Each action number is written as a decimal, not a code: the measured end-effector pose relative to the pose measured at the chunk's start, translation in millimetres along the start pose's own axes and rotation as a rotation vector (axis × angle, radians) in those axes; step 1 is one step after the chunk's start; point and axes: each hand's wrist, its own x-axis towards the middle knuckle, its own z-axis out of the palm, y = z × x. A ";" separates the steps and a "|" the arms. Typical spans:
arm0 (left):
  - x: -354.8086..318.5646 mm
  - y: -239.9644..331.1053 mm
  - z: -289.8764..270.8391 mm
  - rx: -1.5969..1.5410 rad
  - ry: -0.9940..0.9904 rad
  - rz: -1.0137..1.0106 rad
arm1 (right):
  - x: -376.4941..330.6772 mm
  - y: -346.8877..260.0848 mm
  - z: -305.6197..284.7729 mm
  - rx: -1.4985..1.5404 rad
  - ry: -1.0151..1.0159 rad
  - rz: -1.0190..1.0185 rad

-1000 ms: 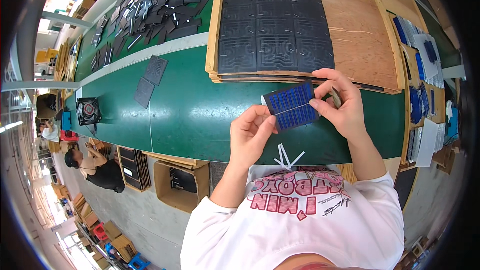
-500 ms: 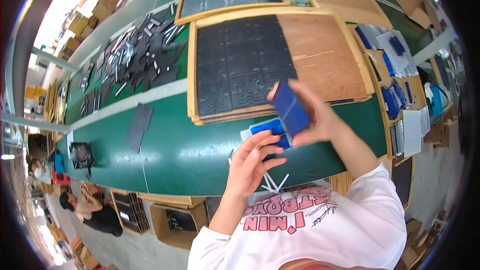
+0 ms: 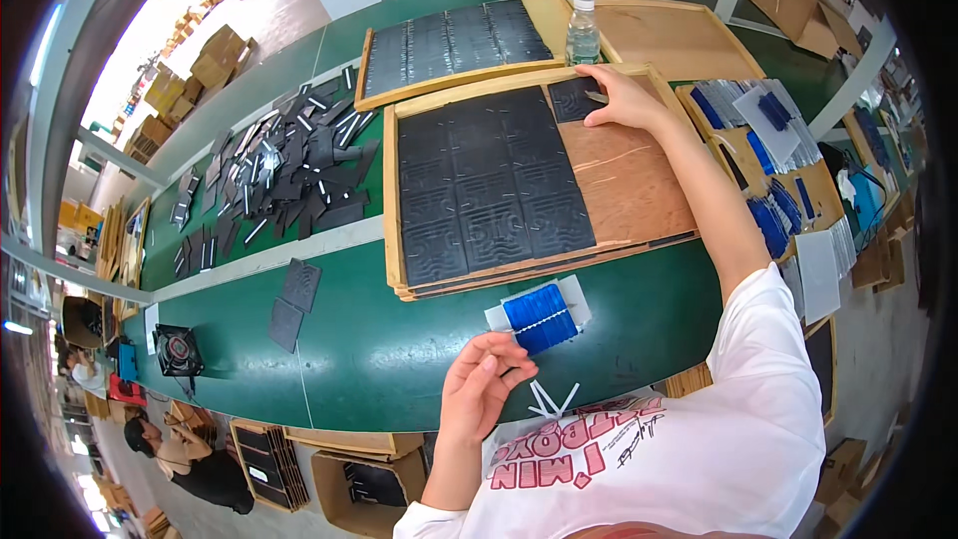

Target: The person attaches solar cells onto backing plates by hand, sorts and stacks black plates on the workbench, and attaches more solar cells to backing plates.

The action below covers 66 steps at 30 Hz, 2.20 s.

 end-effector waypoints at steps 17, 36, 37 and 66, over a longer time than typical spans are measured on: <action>-2.4 216.5 -202.0 2.106 1.115 0.566 | -54.6 -70.8 10.1 -0.018 0.203 -0.148; -40.3 130.6 -103.7 2.102 0.428 0.285 | -214.2 -133.9 36.7 0.156 0.159 0.067; -46.1 135.4 -101.7 1.915 0.360 0.376 | -226.3 -134.2 35.8 0.132 0.159 0.124; -242.7 206.4 136.2 1.169 -0.655 1.236 | -252.7 -214.2 51.8 0.039 0.055 -0.465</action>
